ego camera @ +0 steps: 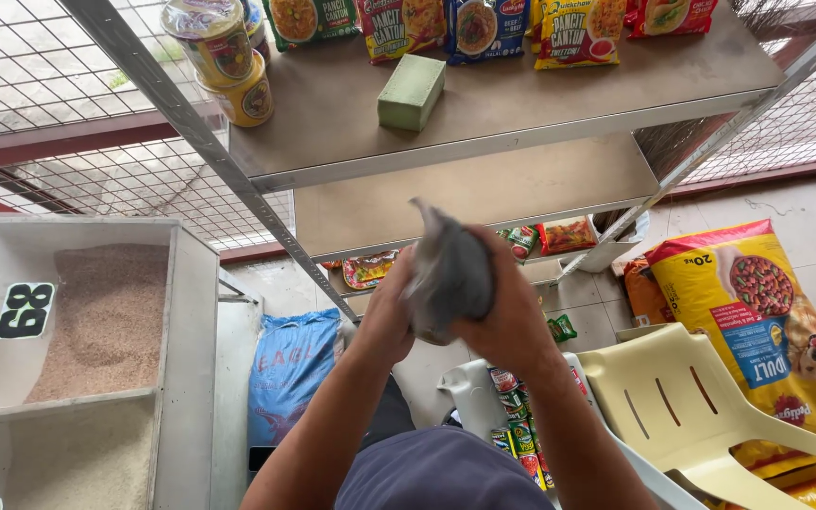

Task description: Wiping down canned meat products with a cleaning cloth and arranging them neatly on a grocery store shelf.

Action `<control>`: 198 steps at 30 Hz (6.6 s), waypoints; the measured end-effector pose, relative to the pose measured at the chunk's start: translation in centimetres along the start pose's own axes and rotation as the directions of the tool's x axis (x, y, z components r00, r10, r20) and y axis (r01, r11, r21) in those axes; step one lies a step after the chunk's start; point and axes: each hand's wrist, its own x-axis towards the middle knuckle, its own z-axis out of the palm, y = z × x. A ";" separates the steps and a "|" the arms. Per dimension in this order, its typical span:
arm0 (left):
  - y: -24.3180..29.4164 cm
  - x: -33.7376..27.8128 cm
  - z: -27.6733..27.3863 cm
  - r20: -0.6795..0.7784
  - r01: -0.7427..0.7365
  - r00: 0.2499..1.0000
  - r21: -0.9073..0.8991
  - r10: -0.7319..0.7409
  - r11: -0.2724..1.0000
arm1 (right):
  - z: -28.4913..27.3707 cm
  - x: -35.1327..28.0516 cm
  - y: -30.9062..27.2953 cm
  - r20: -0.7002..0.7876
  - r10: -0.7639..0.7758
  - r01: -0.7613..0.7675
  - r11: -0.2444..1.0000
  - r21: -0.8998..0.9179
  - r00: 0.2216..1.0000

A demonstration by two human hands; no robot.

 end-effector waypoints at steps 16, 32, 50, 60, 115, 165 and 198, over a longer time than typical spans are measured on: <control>-0.5 -0.1 -0.6 0.044 -0.040 0.998 -0.051 0.042 0.998 | 0.6 -0.2 0.3 0.159 -0.304 0.303 0.952 0.028 0.939; -0.6 0.7 -0.3 0.001 -0.027 1.000 0.114 0.028 0.993 | -0.5 -0.2 -2.5 0.107 -0.136 0.134 0.991 0.027 0.985; -4.6 1.6 -4.2 0.070 -0.019 0.997 0.041 0.016 0.999 | 0.8 -0.1 1.7 0.055 0.130 -0.134 0.988 0.074 0.990; -0.9 0.5 0.3 0.048 0.005 0.999 -0.027 -0.003 1.000 | -0.3 0.0 1.7 0.156 -0.074 0.062 0.995 0.084 0.985; -5.8 2.6 3.2 0.198 0.099 0.969 0.236 -0.148 0.967 | -5.0 -3.0 2.8 -0.097 0.037 -0.029 0.996 0.087 0.995; -5.7 4.2 7.0 0.181 0.240 0.947 0.146 -0.264 0.960 | -6.9 -1.2 5.2 -0.010 -0.162 0.162 0.985 0.067 0.987; -8.5 3.9 1.4 0.057 0.224 0.973 -0.031 -0.222 0.974 | -5.0 -0.7 2.0 0.165 -0.453 0.472 0.876 -0.101 0.876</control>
